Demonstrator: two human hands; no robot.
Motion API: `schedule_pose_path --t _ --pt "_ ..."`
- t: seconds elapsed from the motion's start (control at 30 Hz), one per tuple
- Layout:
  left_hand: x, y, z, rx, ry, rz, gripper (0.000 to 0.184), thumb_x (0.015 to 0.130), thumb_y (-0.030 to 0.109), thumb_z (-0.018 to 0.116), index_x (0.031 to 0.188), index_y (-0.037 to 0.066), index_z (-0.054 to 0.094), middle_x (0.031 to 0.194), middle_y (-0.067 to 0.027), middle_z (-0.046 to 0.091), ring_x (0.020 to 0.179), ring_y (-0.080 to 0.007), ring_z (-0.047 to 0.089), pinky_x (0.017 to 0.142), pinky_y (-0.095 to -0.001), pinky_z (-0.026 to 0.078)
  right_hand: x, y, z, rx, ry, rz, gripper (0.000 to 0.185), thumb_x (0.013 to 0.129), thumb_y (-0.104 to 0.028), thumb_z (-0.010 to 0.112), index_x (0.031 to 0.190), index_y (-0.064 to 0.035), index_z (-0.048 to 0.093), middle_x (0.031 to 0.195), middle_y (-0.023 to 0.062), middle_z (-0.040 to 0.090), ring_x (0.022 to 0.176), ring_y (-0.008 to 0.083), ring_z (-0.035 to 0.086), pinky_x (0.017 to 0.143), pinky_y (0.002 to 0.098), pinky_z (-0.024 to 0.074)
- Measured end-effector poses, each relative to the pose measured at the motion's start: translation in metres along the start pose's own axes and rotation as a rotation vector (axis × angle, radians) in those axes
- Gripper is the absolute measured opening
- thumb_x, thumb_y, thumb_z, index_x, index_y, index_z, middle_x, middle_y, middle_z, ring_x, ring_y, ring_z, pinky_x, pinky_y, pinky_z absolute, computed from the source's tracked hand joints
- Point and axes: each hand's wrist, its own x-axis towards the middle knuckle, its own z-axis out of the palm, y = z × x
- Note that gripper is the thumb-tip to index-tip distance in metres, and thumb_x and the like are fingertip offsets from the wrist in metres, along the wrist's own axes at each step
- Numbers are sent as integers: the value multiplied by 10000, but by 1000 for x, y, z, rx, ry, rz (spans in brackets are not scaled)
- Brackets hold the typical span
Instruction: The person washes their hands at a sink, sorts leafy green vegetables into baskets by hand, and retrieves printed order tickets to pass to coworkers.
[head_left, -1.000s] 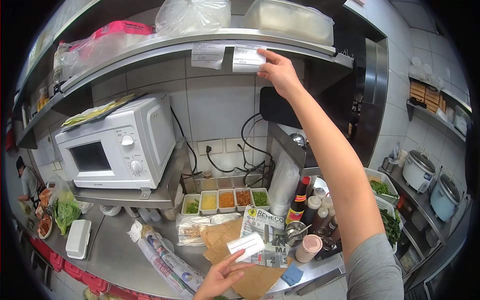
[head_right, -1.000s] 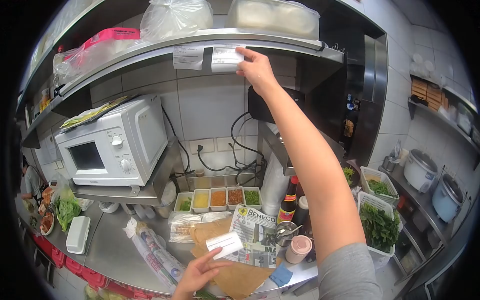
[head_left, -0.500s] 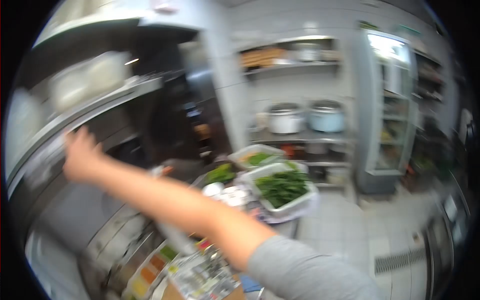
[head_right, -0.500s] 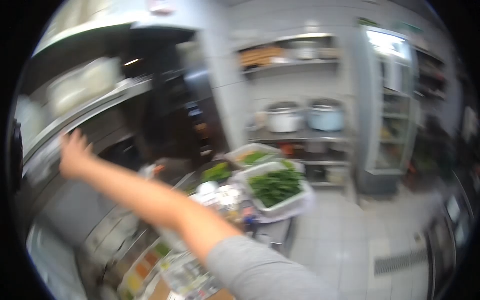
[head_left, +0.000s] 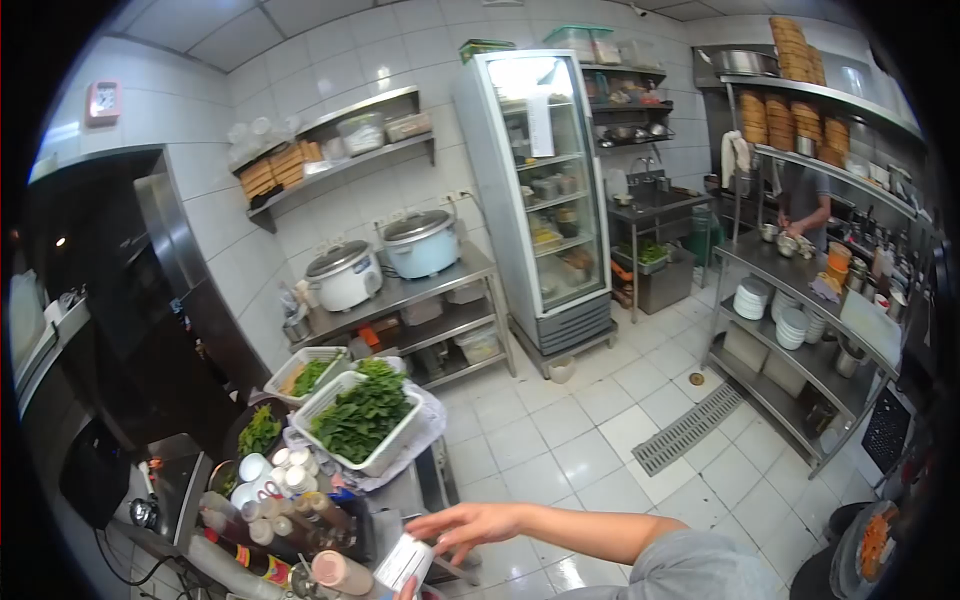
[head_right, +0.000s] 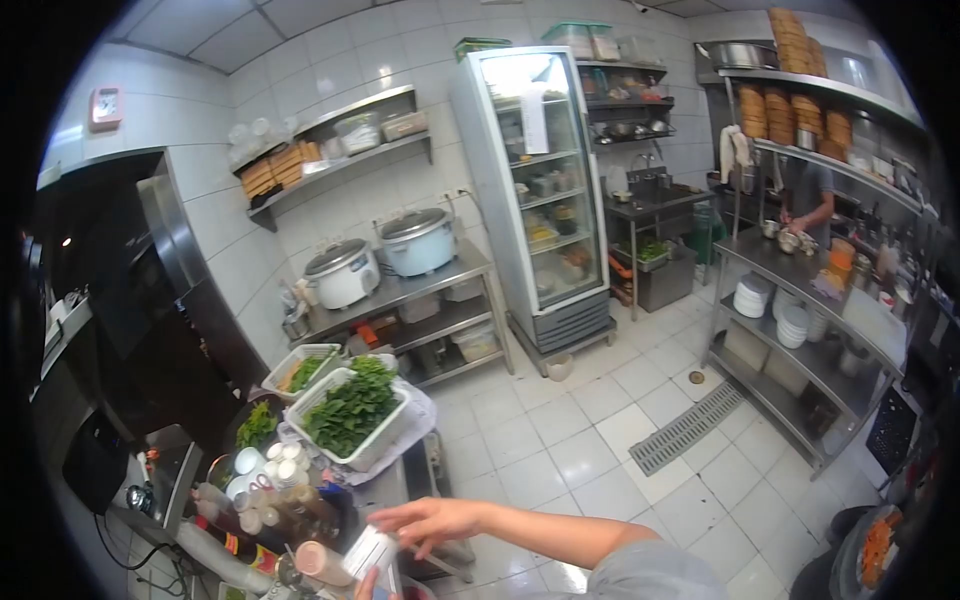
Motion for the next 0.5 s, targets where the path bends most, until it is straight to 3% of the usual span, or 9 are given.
schedule_pose_path --t 0.03,0.07,0.1,0.17,0.23,0.33,0.43,0.5 --pt "3 -20 17 5 -44 -52 439 876 27 537 1305 0 447 1065 -105 582 875 -142 579 689 -231 475 -39 -4 -4 40 78 -16 525 929 -196 514 1407 -99 319 1391 88 387 1157 180 469 894 330 470" --pt "6 1 43 83 -75 127 421 866 38 559 1280 23 485 1049 -96 593 822 -127 578 634 -211 459 -75 -2 -7 38 129 2 511 927 -186 516 1396 -94 338 1395 91 380 1159 182 472 899 327 466" --pt "11 19 71 235 -110 397 426 850 43 579 1268 29 500 1048 -116 600 844 -157 585 661 -248 464 -111 1 -10 33 178 20 496 925 -177 519 1386 -88 358 1400 95 373 1161 185 475 903 324 462" --pt "15 36 129 360 -239 644 428 836 63 595 1251 7 508 1053 -145 605 868 -199 588 730 -300 478 -182 2 -17 -54 316 29 453 919 -162 528 1349 -74 414 1380 97 396 1150 180 489 903 313 459" --pt "9 38 192 384 -442 715 404 861 114 570 1235 -23 506 1085 -174 599 905 -235 586 814 -342 470 -248 9 -20 -197 490 4 400 912 -150 542 1297 -58 486 1330 95 456 1125 166 510 893 298 460" --pt "8 44 281 326 -854 549 438 852 40 578 1283 67 502 1201 -133 572 1149 -248 519 972 -339 375 -348 18 -26 -119 823 -66 317 890 -127 565 1197 -50 583 1195 79 564 1031 143 551 864 283 472" --pt "18 -19 347 130 -942 453 361 834 84 587 1195 98 580 1168 -141 592 1103 -247 553 910 -351 432 -433 30 -40 -296 1142 -44 289 866 -144 576 1142 -85 633 925 31 640 824 92 569 725 251 469" --pt "30 -109 358 256 -909 355 349 854 153 590 1189 56 576 1160 -154 595 1125 -233 528 945 -317 402 -476 17 -48 -411 1376 -56 262 829 -90 551 1063 -60 665 803 15 615 685 81 545 654 241 455"
